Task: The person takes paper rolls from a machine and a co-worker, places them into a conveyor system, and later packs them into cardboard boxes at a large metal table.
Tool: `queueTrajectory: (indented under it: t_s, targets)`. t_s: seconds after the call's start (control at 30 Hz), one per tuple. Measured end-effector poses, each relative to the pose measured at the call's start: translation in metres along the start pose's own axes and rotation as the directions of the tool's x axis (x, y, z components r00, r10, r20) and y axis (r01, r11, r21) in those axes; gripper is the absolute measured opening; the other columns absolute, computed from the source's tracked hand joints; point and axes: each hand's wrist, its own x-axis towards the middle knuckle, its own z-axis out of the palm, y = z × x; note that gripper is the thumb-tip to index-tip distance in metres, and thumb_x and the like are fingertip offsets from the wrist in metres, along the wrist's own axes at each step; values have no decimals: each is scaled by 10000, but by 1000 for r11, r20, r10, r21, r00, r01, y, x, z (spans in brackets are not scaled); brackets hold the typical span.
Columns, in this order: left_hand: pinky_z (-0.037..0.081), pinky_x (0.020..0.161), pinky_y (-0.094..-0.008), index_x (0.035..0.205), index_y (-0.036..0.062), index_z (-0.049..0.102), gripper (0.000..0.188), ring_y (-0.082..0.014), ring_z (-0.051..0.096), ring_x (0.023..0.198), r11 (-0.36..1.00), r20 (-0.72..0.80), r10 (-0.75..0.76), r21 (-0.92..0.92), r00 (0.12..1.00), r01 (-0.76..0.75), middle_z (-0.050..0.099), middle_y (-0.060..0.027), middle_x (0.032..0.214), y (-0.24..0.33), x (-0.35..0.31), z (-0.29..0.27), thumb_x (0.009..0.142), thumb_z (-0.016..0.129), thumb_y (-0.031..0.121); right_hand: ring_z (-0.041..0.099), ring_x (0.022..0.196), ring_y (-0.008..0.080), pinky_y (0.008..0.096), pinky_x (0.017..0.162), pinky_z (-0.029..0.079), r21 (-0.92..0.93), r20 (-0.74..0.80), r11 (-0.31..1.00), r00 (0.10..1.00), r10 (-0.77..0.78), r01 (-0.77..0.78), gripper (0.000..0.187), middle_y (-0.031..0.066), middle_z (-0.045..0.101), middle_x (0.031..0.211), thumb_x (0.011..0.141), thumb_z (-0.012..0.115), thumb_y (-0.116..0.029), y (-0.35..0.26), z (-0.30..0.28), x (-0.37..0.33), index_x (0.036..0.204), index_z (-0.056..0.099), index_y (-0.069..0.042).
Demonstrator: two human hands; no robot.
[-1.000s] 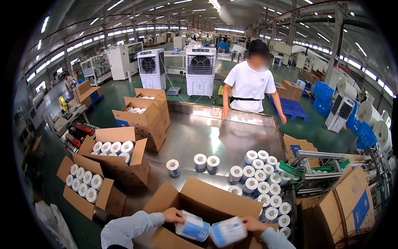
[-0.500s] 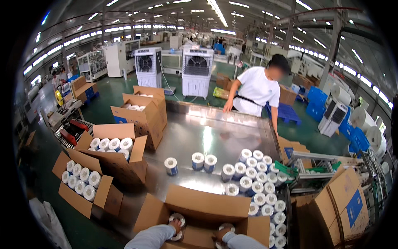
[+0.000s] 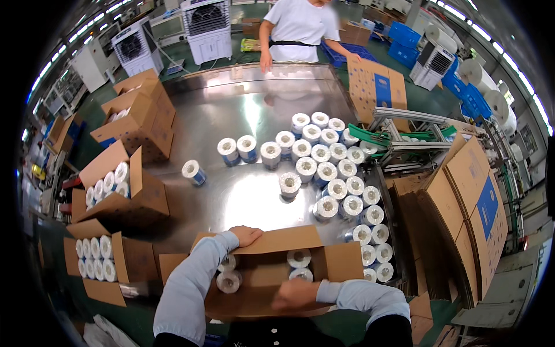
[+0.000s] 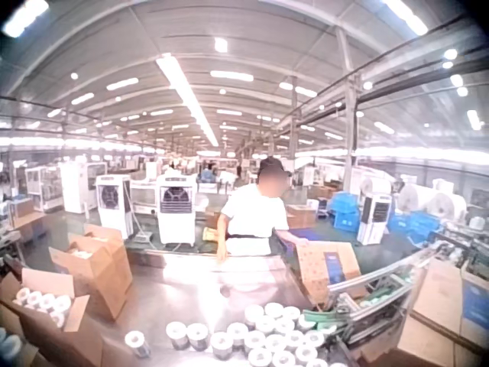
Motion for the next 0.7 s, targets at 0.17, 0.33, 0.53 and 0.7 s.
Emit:
queueTrajectory:
  t_s: [0.17,0.33,0.53,0.7]
  targets:
    - [413,1019,-403,1337,160,540,473,-379,546,1164,994,51,-62,-85,997,66,594,-226,1241,-12,57,-3,956,405,405,608,838,300,401,745,504,-39,-960,890,265,93,-454,273,91,657,905,787,664,-183,146,-116,-26,1053,677,-126]
    - [416,1023,-407,1321,157,540,457,-388,501,1204,957,-507,145,-147,850,-251,510,-215,1328,1,106,-2,877,515,53,476,1116,332,461,888,408,-20,-739,566,393,547,-824,481,118,577,1103,663,735,-236,291,-109,-46,1137,656,-250]
    - [345,1080,-426,1279,225,548,427,-350,357,1356,778,-420,563,559,712,-287,345,-175,1476,39,220,-47,862,525,138,466,1059,372,415,914,382,-111,-745,573,449,493,-812,200,189,549,1046,596,703,-205,334,-69,-10,774,752,-128]
    - [356,1061,-410,1137,176,671,322,-313,362,1332,686,-217,517,684,828,-249,415,-145,1406,51,304,-73,826,594,210,480,946,339,402,807,398,-120,-718,634,508,476,-764,264,142,522,897,492,705,-219,345,-80,-14,738,747,-134]
